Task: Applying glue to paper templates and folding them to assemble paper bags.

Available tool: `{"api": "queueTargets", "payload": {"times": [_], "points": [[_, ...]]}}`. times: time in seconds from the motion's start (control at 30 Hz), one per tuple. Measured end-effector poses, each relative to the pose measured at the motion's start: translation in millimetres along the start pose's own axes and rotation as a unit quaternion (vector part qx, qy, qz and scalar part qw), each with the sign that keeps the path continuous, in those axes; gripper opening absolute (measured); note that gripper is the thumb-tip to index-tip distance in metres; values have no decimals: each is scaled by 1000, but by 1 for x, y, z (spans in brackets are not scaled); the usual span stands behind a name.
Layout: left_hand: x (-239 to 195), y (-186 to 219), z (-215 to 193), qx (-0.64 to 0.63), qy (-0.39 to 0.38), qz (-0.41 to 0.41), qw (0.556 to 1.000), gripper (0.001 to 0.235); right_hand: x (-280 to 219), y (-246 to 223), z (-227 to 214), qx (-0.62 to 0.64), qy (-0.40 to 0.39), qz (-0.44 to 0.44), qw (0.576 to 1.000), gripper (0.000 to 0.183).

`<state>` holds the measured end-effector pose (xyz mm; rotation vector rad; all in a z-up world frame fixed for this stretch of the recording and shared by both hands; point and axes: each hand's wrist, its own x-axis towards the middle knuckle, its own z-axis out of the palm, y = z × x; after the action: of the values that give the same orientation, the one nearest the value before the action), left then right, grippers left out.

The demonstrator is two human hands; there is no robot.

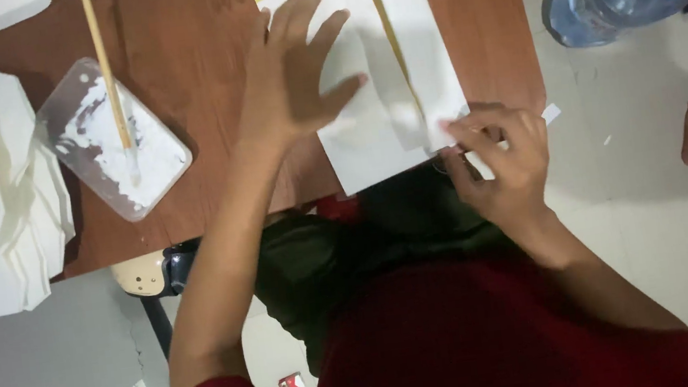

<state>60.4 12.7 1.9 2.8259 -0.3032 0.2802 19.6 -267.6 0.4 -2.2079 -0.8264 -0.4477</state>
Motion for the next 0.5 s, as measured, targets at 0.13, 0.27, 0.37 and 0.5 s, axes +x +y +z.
{"api": "queueTargets", "payload": {"times": [0.13, 0.27, 0.37, 0.5], "points": [[30, -8, -1, 73, 81, 58, 992, 45, 2, 5, 7, -53, 0, -64, 997, 21], [49, -13, 6, 81, 143, 73, 984, 42, 5, 11, 3, -47, -33, -85, 995, 26], [48, -16, 12, -16, 119, 5, 993, 48, 2, 15, 3, -59, -41, -79, 994, 23], [45, -13, 12, -61, 134, 15, 989, 50, -5, 24, 6, -65, -52, -101, 991, 25]]}}
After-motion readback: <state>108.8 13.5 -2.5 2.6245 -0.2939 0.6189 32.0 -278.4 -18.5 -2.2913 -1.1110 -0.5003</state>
